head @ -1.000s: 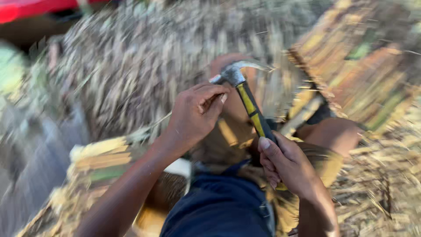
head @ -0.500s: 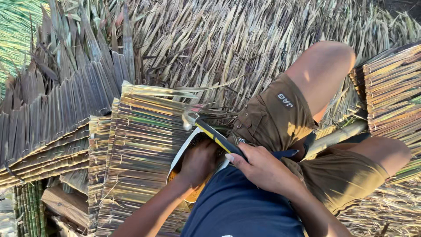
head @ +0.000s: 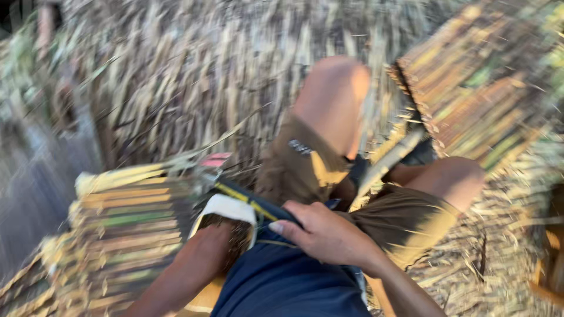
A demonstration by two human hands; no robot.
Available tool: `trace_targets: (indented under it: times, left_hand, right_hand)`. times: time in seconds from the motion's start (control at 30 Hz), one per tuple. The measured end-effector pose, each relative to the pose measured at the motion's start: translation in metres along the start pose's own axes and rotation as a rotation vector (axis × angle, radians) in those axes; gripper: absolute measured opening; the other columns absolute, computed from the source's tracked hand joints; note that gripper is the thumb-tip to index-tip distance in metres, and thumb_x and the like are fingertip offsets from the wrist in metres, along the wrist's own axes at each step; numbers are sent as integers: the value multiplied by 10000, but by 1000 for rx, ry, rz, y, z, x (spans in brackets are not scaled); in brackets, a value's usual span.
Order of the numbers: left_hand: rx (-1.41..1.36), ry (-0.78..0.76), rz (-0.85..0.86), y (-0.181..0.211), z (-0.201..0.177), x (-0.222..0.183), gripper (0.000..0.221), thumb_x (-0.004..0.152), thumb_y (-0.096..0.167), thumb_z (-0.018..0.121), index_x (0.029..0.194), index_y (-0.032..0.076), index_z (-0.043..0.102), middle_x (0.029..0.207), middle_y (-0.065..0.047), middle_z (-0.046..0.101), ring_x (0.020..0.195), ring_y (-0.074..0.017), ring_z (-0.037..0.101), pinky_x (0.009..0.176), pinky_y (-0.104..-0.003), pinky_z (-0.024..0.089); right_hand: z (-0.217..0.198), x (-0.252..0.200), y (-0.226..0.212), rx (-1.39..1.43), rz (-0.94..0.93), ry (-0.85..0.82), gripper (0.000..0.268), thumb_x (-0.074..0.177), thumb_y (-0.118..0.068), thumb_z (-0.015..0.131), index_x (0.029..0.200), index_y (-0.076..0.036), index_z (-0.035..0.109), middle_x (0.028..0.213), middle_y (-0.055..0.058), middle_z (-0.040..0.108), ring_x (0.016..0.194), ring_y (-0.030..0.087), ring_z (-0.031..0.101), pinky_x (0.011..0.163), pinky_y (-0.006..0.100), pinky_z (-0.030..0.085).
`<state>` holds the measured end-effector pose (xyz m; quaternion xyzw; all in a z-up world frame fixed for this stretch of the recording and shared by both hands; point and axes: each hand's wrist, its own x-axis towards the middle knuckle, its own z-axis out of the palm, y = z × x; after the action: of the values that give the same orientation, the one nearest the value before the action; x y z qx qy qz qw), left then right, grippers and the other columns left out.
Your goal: The person installs thatched roofing material on a roof structure. They position bundles of dried palm leaves, align them with the existing thatch, and secure them using a hammer and nails. The person repeatedly retrieves nails from a container and hammers them into the bamboo frame to fasten the thatch.
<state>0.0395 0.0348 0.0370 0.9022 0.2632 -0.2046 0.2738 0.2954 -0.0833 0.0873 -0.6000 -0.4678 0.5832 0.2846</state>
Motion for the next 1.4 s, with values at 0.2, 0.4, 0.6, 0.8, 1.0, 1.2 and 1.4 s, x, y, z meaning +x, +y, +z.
trace_targets:
  times: [0.2, 0.4, 0.6, 0.8, 1.0, 1.2, 1.4]
  left_hand:
    - [-159, -22, 94, 80, -114, 100, 186, 857, 272, 742, 977, 136, 784, 889, -143, 761, 839, -368, 719, 697, -452, 579]
    - [61, -260, 419, 215, -75, 362, 349, 688, 29, 665, 997, 126, 793, 917, -214, 724, 901, -410, 691, 789, -487, 555]
    - [-433, -121, 101, 252, 136, 634, 237, 890, 22, 654, 1067, 83, 799, 929, -184, 766, 788, -296, 738, 687, -400, 578]
    - [-1094, 99, -105, 218, 309, 825, 195, 902, 17, 723, 1088, 9, 780, 925, -154, 757, 717, -223, 707, 592, -325, 566]
    - [-1238, 212, -136, 195, 358, 891, 176, 891, 22, 781, 1058, -29, 766, 915, -111, 730, 685, -169, 678, 548, -329, 610]
    - [-1078, 171, -383, 200, 342, 879, 172, 882, 140, 803, 1049, 100, 798, 951, -54, 751, 687, -166, 682, 563, -361, 612]
    - [-377, 803, 71, 237, 302, 818, 122, 857, 109, 801, 978, 120, 795, 956, -96, 754, 866, -240, 664, 733, -409, 552]
  right_hand:
    - [-52, -47, 43, 401, -30, 262, 315, 1036, -331, 599, 955, -27, 598, 652, 24, 566, 529, 131, 557, 479, 325, 465]
    - [-130, -69, 172, 853, 169, 903, 298, 1031, -337, 519, 1012, -52, 606, 639, 10, 520, 424, 106, 494, 398, 285, 401]
    - [-217, -5, 393, 1330, 545, 1335, 299, 1058, -348, 479, 899, -95, 461, 614, 20, 455, 436, 141, 459, 402, 342, 448]
    - [-217, 35, 514, 1659, 599, 1450, 331, 1040, -366, 507, 882, -87, 428, 596, 17, 408, 409, 154, 408, 368, 366, 395]
    - [-240, 72, 565, 1372, 637, 1435, 352, 1022, -364, 537, 891, -49, 452, 569, 44, 460, 411, 168, 480, 358, 367, 428]
    - [-235, 102, 581, 552, 907, 1339, 432, 1044, -403, 515, 1046, 29, 535, 720, 294, 648, 647, 476, 658, 570, 533, 533]
    - [-230, 97, 591, 446, 895, 1340, 431, 1038, -403, 512, 1034, 26, 549, 824, 355, 678, 824, 563, 655, 689, 595, 532]
